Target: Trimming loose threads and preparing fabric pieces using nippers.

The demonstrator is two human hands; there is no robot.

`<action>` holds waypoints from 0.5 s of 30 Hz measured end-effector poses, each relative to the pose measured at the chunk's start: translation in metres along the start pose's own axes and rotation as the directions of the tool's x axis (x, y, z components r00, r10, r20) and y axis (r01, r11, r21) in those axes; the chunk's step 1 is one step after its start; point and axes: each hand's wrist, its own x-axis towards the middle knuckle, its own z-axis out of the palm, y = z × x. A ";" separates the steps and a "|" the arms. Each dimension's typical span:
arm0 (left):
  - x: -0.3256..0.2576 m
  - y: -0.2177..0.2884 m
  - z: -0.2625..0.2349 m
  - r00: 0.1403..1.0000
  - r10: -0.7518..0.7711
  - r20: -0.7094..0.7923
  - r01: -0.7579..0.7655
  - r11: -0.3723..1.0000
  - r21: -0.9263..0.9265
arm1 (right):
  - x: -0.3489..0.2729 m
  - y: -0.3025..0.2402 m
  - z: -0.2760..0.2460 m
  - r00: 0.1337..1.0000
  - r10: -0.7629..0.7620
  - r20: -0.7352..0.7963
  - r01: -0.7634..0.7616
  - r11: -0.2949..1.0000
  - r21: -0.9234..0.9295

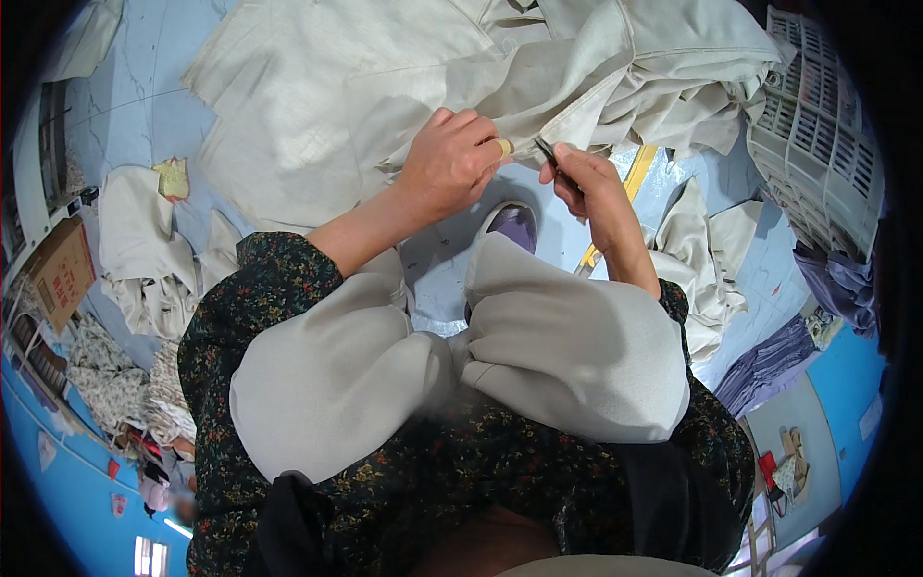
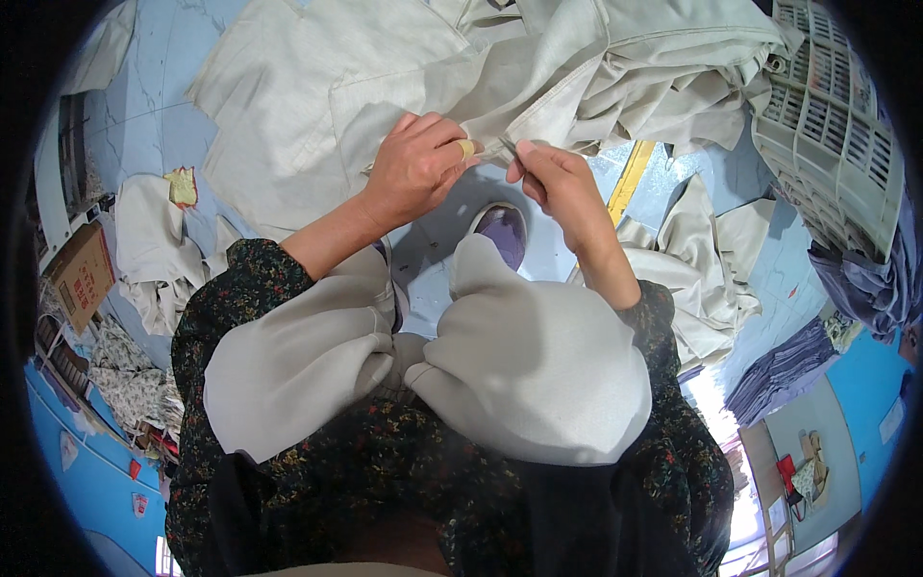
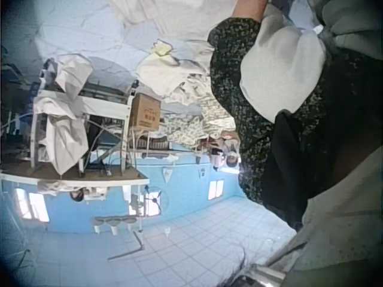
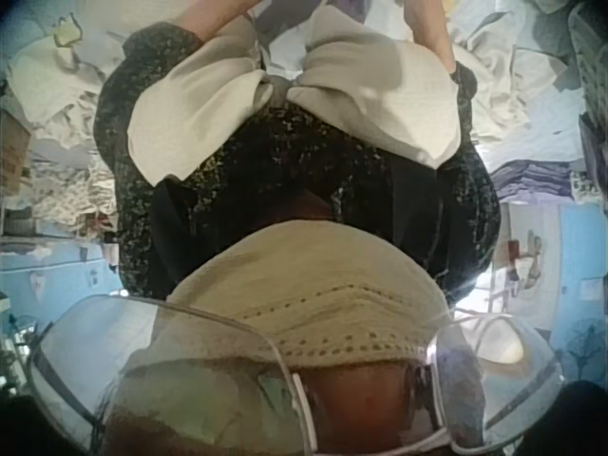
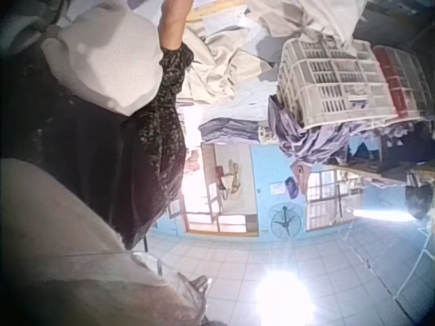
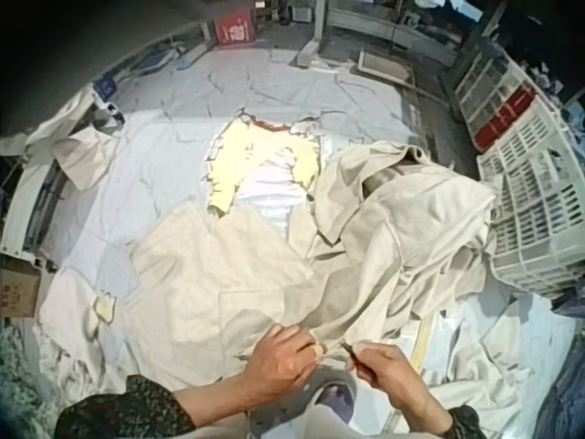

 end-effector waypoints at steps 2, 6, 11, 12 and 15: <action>0.000 -0.001 -0.001 0.999 0.018 -0.030 -0.018 1.000 0.004 | -0.001 0.000 0.004 1.000 0.002 0.025 -0.002 1.000 0.021; -0.011 -0.011 -0.001 0.906 0.213 0.366 -0.156 0.971 -0.179 | 0.010 -0.010 -0.002 0.945 -0.211 -0.250 0.220 0.976 0.005; 0.010 -0.053 -0.004 0.971 -0.185 -0.151 0.196 0.979 0.061 | 0.068 -0.089 -0.046 0.241 -0.904 -0.352 0.174 0.397 -0.901; 0.004 -0.074 -0.009 0.969 -0.190 -0.157 0.204 0.976 0.081 | 0.090 -0.096 -0.053 0.177 -0.956 -0.233 0.105 0.253 -0.962; -0.018 -0.121 -0.032 0.917 -0.298 -0.266 0.380 0.856 0.350 | 0.110 -0.119 -0.053 0.713 -0.683 -0.158 0.356 0.547 -0.758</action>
